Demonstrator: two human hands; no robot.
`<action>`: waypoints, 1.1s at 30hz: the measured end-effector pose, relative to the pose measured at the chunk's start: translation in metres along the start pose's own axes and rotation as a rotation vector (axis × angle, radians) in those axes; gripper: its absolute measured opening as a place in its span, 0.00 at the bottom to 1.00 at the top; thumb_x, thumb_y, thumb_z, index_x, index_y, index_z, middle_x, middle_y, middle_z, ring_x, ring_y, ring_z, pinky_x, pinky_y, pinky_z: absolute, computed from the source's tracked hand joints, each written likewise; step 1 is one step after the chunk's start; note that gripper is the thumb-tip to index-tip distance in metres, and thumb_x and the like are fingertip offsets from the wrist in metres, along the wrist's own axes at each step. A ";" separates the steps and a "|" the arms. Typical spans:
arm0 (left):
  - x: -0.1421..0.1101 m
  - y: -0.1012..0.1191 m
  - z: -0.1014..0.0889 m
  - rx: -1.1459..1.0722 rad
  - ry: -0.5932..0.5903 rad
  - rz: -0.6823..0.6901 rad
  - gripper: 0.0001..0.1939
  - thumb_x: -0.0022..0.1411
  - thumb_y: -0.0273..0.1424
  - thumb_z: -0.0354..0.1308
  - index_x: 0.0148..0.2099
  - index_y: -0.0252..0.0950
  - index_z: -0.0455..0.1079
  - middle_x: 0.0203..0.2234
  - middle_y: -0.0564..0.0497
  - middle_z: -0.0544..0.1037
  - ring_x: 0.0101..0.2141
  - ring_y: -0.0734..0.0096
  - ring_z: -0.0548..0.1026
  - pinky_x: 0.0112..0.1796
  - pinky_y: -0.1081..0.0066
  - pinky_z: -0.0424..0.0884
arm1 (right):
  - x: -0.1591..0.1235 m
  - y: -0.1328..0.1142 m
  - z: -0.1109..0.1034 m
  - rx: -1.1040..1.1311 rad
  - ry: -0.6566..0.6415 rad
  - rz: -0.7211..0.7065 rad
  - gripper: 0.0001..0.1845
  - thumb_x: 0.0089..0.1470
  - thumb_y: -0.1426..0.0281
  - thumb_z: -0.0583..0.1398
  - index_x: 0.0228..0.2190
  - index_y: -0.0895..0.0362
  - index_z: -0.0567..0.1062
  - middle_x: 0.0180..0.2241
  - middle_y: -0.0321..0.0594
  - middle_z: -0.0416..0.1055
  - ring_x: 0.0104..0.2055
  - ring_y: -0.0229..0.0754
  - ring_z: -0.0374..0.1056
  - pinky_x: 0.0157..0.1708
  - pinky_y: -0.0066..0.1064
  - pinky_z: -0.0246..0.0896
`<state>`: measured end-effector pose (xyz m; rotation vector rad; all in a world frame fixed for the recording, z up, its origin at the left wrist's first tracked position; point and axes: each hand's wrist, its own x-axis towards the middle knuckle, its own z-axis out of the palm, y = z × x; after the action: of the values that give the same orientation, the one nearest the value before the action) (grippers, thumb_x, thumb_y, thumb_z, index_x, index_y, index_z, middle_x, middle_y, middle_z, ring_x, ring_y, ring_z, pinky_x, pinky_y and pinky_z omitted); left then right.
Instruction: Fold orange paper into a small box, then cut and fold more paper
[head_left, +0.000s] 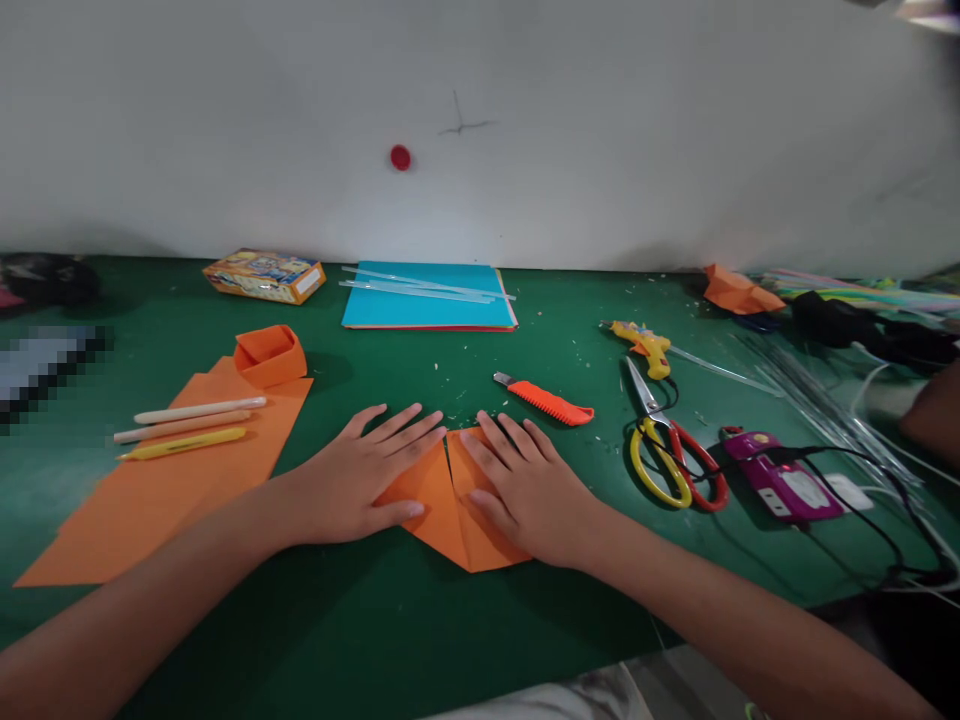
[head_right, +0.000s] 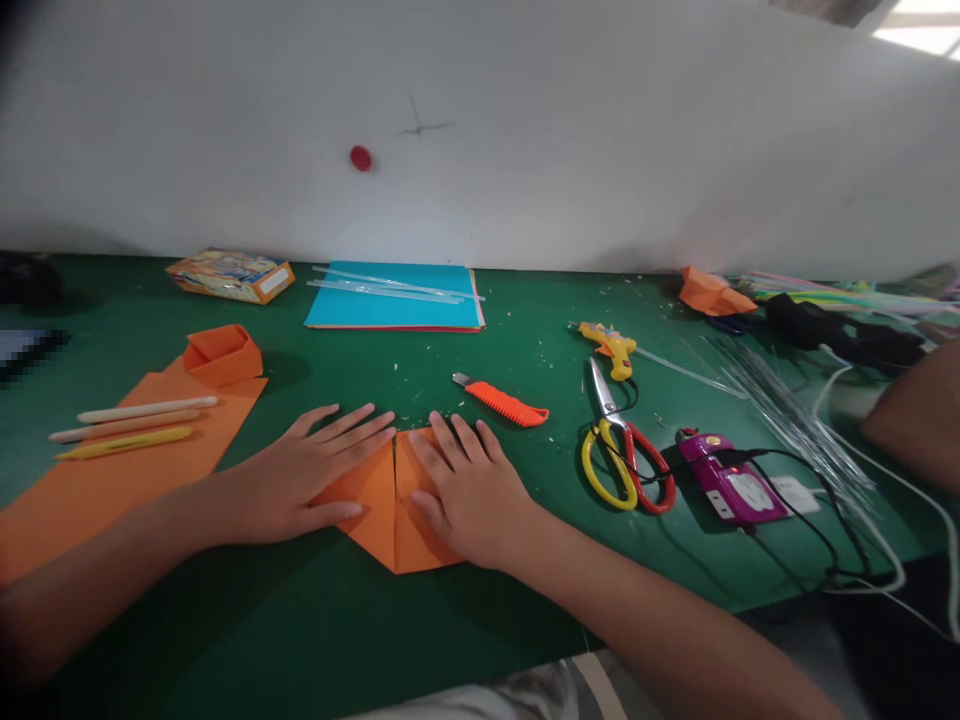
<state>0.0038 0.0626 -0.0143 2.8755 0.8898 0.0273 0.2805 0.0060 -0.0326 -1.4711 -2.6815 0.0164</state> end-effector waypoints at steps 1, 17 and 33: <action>0.000 0.000 0.000 0.001 -0.003 -0.002 0.39 0.73 0.54 0.44 0.77 0.47 0.39 0.73 0.48 0.48 0.72 0.52 0.48 0.68 0.51 0.39 | 0.000 0.000 0.000 0.001 -0.004 -0.002 0.34 0.71 0.54 0.45 0.71 0.57 0.54 0.74 0.50 0.44 0.73 0.60 0.46 0.69 0.58 0.43; 0.000 -0.001 0.000 -0.013 -0.032 -0.008 0.39 0.73 0.54 0.44 0.77 0.46 0.37 0.74 0.48 0.45 0.72 0.52 0.46 0.68 0.50 0.35 | 0.004 0.007 -0.008 -0.025 -0.030 -0.016 0.37 0.70 0.50 0.44 0.71 0.56 0.52 0.73 0.47 0.44 0.73 0.63 0.44 0.69 0.62 0.39; 0.003 0.017 -0.003 0.014 0.209 -0.133 0.30 0.73 0.44 0.47 0.72 0.42 0.57 0.69 0.46 0.62 0.68 0.53 0.60 0.67 0.47 0.40 | 0.008 0.021 -0.013 0.003 -0.057 -0.019 0.40 0.70 0.49 0.42 0.72 0.59 0.47 0.74 0.44 0.39 0.74 0.58 0.42 0.69 0.57 0.40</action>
<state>0.0154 0.0510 -0.0089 2.8571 1.1204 0.3141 0.2942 0.0237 -0.0201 -1.4664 -2.7383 0.0618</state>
